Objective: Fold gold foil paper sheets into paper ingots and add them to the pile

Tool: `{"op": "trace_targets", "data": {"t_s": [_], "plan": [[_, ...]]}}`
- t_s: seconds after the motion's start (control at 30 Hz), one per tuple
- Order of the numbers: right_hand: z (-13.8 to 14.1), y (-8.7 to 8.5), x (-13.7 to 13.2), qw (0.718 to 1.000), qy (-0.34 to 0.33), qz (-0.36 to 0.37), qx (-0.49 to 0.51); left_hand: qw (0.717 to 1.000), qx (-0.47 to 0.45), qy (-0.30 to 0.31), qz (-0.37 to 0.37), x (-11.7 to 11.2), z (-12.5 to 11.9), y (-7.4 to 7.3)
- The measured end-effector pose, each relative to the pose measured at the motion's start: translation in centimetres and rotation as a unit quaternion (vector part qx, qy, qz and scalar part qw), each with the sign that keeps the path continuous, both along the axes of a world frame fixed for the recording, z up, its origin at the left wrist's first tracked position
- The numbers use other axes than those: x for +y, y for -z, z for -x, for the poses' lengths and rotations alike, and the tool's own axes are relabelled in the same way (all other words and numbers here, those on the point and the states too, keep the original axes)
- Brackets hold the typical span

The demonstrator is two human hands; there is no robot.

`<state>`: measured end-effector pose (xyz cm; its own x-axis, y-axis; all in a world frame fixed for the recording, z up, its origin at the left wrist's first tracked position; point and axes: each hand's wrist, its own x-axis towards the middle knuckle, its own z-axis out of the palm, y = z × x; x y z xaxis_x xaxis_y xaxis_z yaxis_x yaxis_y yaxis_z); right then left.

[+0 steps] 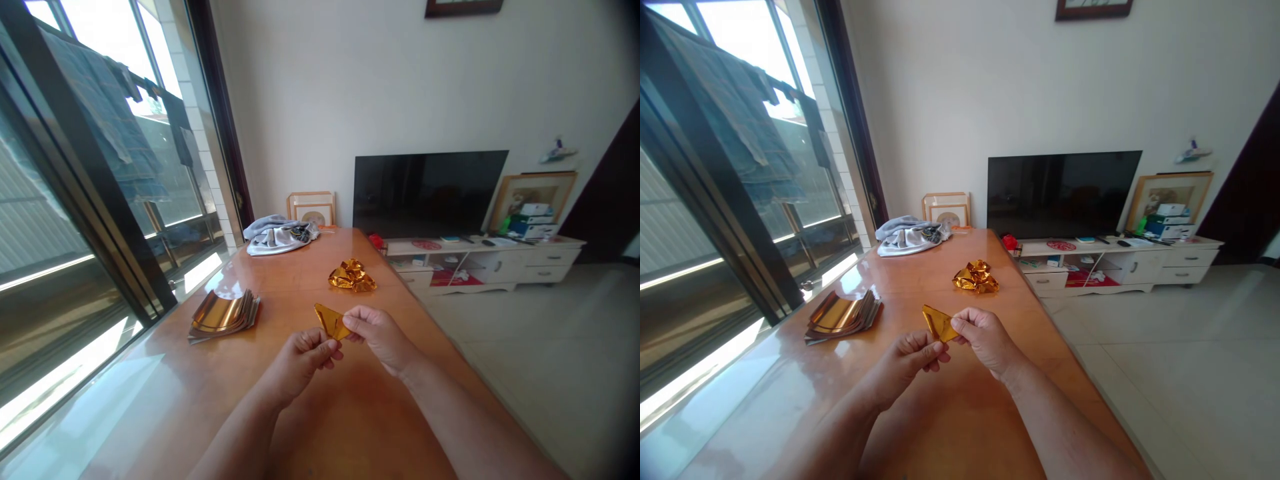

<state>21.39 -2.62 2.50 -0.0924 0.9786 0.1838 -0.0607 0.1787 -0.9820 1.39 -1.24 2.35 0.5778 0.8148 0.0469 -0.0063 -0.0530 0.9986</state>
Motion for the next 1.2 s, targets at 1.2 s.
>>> {"op": "trace_targets", "data": {"t_s": [1.2], "plan": [[0.9,1.5,0.4,0.986,0.021,-0.067,-0.152,0.984,-0.097,-0.129,0.073,0.7,0.3,0.2]]}}
